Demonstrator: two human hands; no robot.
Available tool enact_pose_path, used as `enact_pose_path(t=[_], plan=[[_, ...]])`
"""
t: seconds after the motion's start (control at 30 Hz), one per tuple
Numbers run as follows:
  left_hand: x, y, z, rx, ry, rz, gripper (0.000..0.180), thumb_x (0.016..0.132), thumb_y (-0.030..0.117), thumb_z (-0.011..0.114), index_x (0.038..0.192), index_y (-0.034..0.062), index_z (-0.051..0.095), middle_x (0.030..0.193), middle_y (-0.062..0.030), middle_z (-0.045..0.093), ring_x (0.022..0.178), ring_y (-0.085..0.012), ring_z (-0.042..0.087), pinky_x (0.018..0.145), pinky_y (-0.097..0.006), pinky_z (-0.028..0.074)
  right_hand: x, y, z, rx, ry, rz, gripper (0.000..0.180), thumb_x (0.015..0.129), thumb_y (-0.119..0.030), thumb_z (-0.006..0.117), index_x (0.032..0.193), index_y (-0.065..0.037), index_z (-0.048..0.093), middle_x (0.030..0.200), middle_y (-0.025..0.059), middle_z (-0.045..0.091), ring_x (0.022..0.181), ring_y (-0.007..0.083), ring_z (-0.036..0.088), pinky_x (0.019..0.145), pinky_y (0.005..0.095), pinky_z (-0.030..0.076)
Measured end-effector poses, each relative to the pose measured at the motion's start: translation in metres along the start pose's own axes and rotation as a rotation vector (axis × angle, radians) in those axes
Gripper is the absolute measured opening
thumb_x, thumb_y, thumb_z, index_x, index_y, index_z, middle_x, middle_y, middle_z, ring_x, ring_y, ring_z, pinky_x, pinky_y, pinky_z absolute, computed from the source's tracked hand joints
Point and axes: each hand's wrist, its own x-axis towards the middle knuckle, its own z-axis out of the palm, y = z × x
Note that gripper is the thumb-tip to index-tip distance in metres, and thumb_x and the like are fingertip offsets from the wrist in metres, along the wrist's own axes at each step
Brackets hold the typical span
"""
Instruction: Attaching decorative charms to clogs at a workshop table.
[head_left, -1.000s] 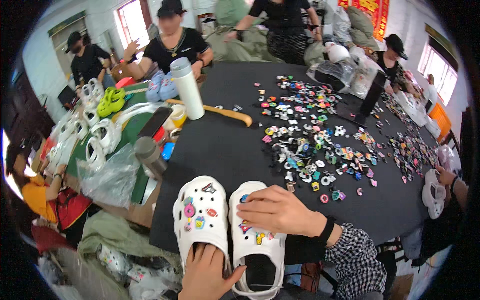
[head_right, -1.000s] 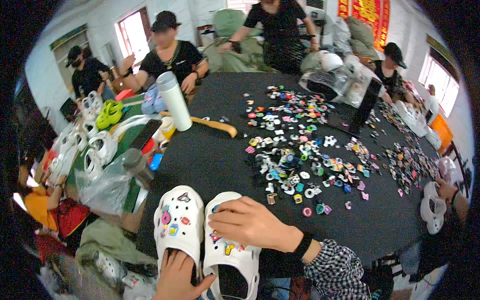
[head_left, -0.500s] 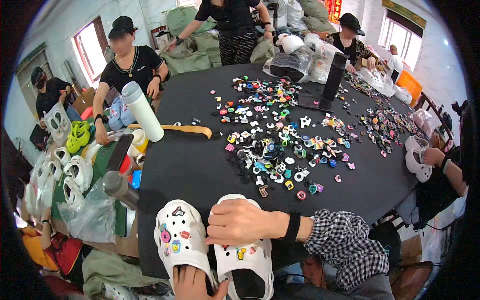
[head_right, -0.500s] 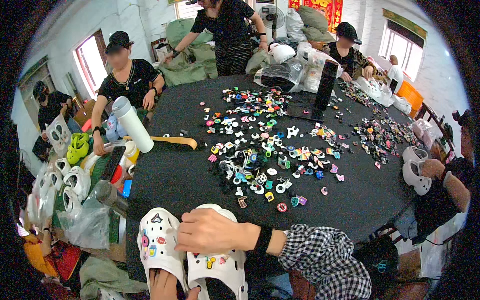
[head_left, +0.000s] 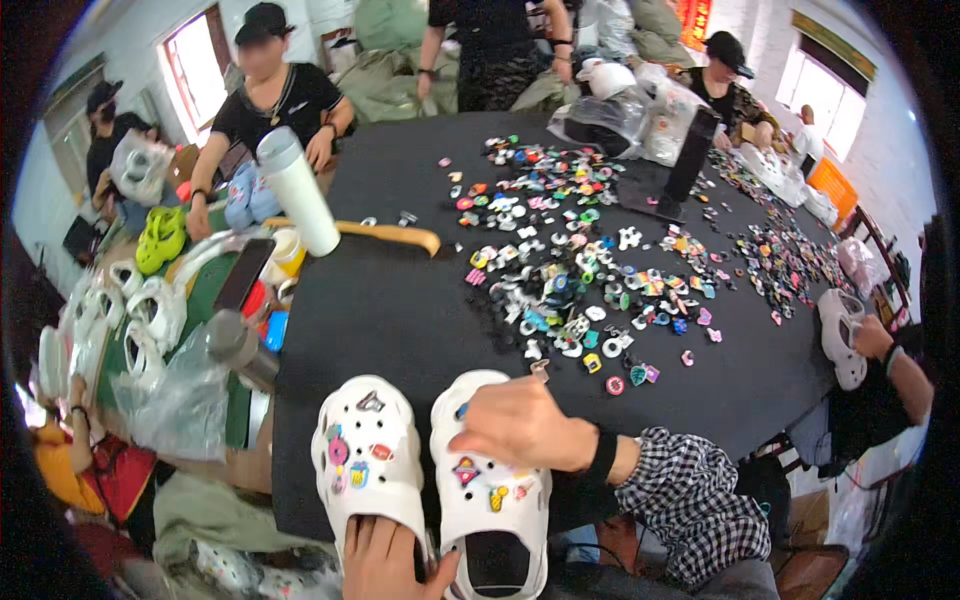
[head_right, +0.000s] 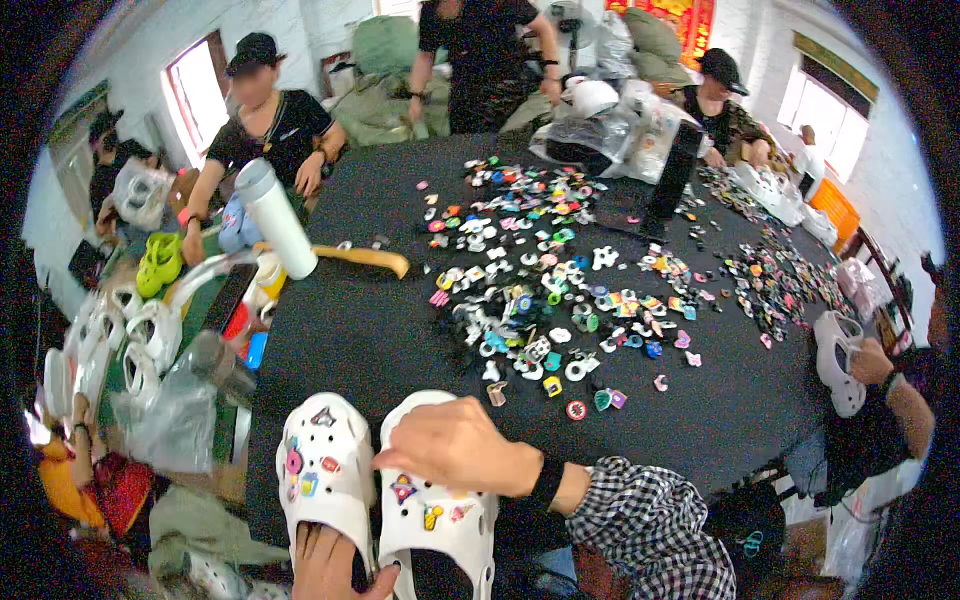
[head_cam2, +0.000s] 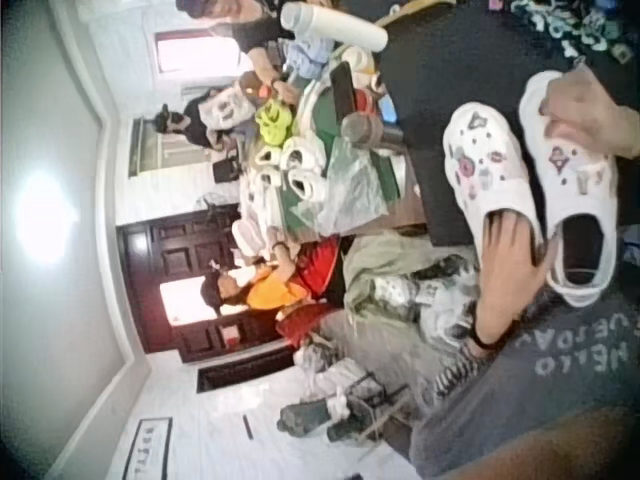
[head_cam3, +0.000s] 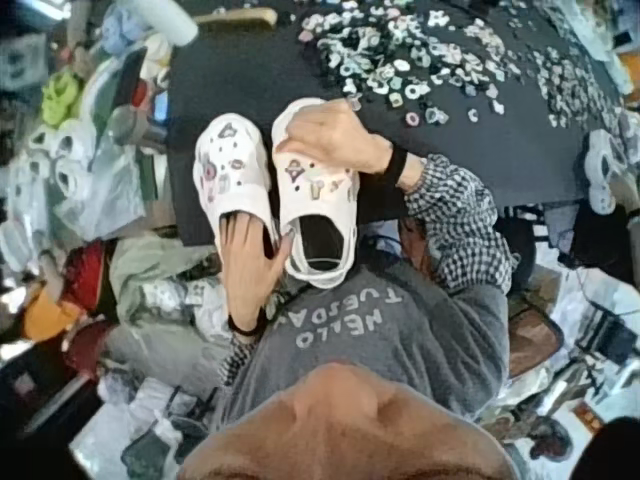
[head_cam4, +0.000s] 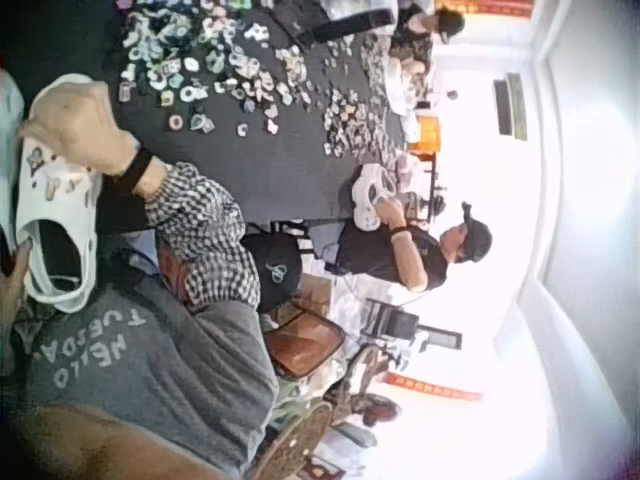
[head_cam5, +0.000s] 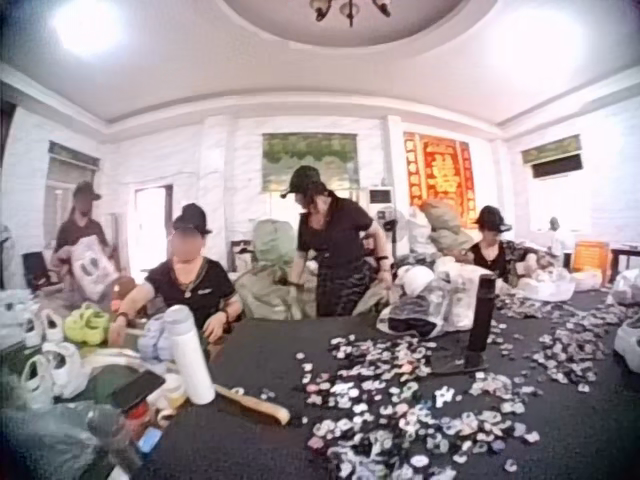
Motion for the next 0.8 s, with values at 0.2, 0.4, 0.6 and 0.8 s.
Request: enact_pose_path(t=[0.2, 0.4, 0.6, 0.8], plan=[[0.003, -0.001, 0.000, -0.036, 0.033, 0.019, 0.041, 0.077, 0.023, 0.070, 0.104, -0.0060, 0.056, 0.100, -0.0217, 0.055, 0.097, -0.0410, 0.051, 0.090, -0.049, 0.038, 0.004, 0.010, 0.001, 0.283, -0.091, 0.180, 0.027, 0.086, -0.021, 0.066, 0.070, -0.002, 0.055, 0.059, 0.0118, 0.049, 0.053, 0.0303, 0.052, 0.047, 0.0383, 0.040], [0.001, -0.006, 0.003, -0.030, 0.083, 0.031, 0.039, 0.076, 0.020, 0.070, 0.102, -0.0051, 0.056, 0.099, -0.0206, 0.054, 0.095, -0.0406, 0.051, 0.086, -0.048, 0.039, -0.001, 0.010, -0.005, 0.344, -0.133, 0.441, 0.021, 0.089, -0.015, 0.060, 0.074, -0.001, 0.057, 0.061, 0.0138, 0.051, 0.056, 0.0325, 0.053, 0.052, 0.0386, 0.042], [-0.001, -0.006, 0.002, -0.035, 0.065, 0.023, 0.040, 0.075, 0.019, 0.070, 0.104, -0.0044, 0.056, 0.100, -0.0206, 0.055, 0.096, -0.0405, 0.051, 0.087, -0.047, 0.040, 0.003, 0.007, -0.005, 0.401, -0.104, 0.356, 0.011, 0.087, -0.011, 0.063, 0.083, -0.001, 0.063, 0.069, 0.0105, 0.055, 0.061, 0.0260, 0.056, 0.056, 0.0341, 0.046], [0.001, -0.004, 0.000, -0.043, 0.029, 0.013, 0.043, 0.077, 0.022, 0.071, 0.106, -0.0059, 0.056, 0.103, -0.0230, 0.055, 0.099, -0.0427, 0.050, 0.088, -0.047, 0.040, 0.005, 0.005, -0.028, 0.469, -0.289, 0.361, 0.009, 0.083, -0.006, 0.069, 0.090, -0.002, 0.065, 0.089, 0.0064, 0.057, 0.071, 0.0167, 0.057, 0.058, 0.0267, 0.046]])
